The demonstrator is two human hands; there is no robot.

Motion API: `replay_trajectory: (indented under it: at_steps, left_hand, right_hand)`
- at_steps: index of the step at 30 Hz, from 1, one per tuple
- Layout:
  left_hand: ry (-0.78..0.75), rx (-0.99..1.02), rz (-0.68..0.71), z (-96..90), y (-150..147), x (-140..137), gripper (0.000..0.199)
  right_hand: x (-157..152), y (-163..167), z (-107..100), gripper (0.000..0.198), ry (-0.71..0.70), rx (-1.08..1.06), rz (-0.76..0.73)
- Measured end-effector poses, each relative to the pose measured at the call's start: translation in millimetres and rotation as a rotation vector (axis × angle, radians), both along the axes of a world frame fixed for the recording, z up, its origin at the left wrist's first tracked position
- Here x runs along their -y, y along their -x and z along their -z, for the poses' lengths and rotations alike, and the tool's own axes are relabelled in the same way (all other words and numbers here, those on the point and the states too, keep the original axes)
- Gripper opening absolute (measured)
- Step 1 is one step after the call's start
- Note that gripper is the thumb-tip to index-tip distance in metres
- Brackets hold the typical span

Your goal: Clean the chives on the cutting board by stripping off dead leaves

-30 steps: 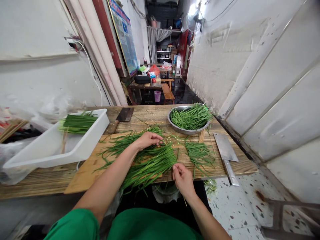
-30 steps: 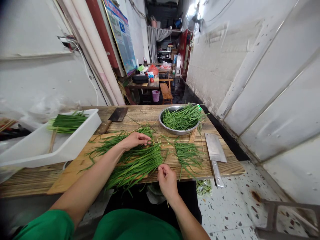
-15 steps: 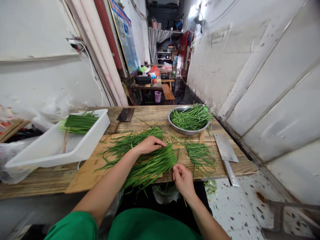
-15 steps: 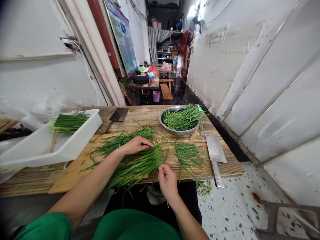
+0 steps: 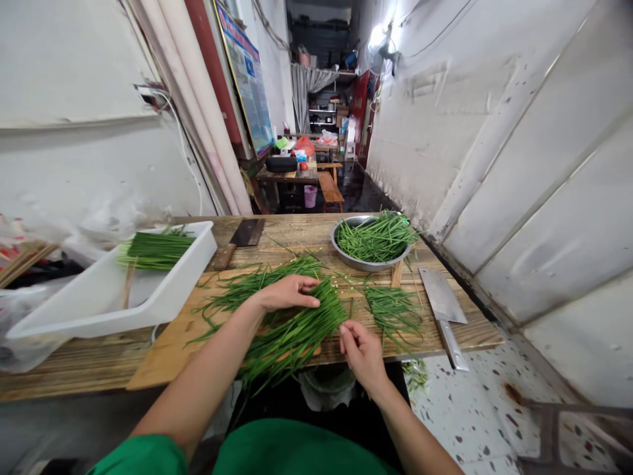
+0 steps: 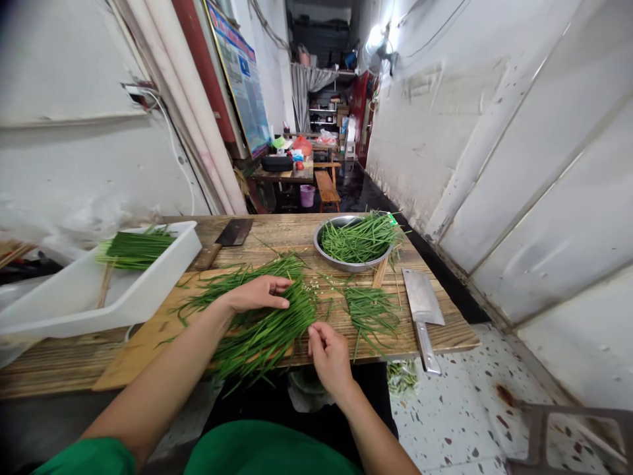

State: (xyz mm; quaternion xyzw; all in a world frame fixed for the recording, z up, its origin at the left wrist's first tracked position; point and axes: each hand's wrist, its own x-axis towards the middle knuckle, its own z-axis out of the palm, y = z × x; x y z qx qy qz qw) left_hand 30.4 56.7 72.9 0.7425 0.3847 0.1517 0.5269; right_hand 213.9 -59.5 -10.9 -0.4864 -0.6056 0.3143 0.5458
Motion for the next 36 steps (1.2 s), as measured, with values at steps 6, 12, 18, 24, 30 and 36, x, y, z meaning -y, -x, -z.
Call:
replay_trajectory:
  at_steps: [6, 12, 18, 24, 30, 36]
  left_hand:
    - [0.042, 0.023, 0.128, -21.3, 25.4, 9.8, 0.031]
    - [-0.112, 0.222, -0.054, -39.6, 36.7, 27.3, 0.052]
    - [-0.191, 0.243, -0.133, -51.7, 47.2, 31.5, 0.053]
    - [-0.155, 0.178, -0.220, -17.2, 78.3, 27.1, 0.036]
    - [-0.146, 0.167, -0.242, 16.1, 95.3, 34.0, 0.032]
    - [-0.476, 0.093, -0.637, 31.6, 97.8, 38.2, 0.044]
  right_hand:
    - [-21.0, -11.6, -43.4, 0.023, -0.355, 0.511, -0.068]
    - [-45.4, -8.8, -97.4, 0.027, -0.508, 0.738, -0.001]
    - [-60.9, 7.5, -159.4, 0.026, -0.652, 0.736, 0.060]
    - [-75.6, 11.4, -200.6, 0.024, -0.665, 0.718, 0.230]
    - [-82.0, 8.2, -216.9, 0.024, -0.627, 0.536, 0.288]
    - [-84.5, 15.4, -217.4, 0.024, -0.498, 0.297, 0.112]
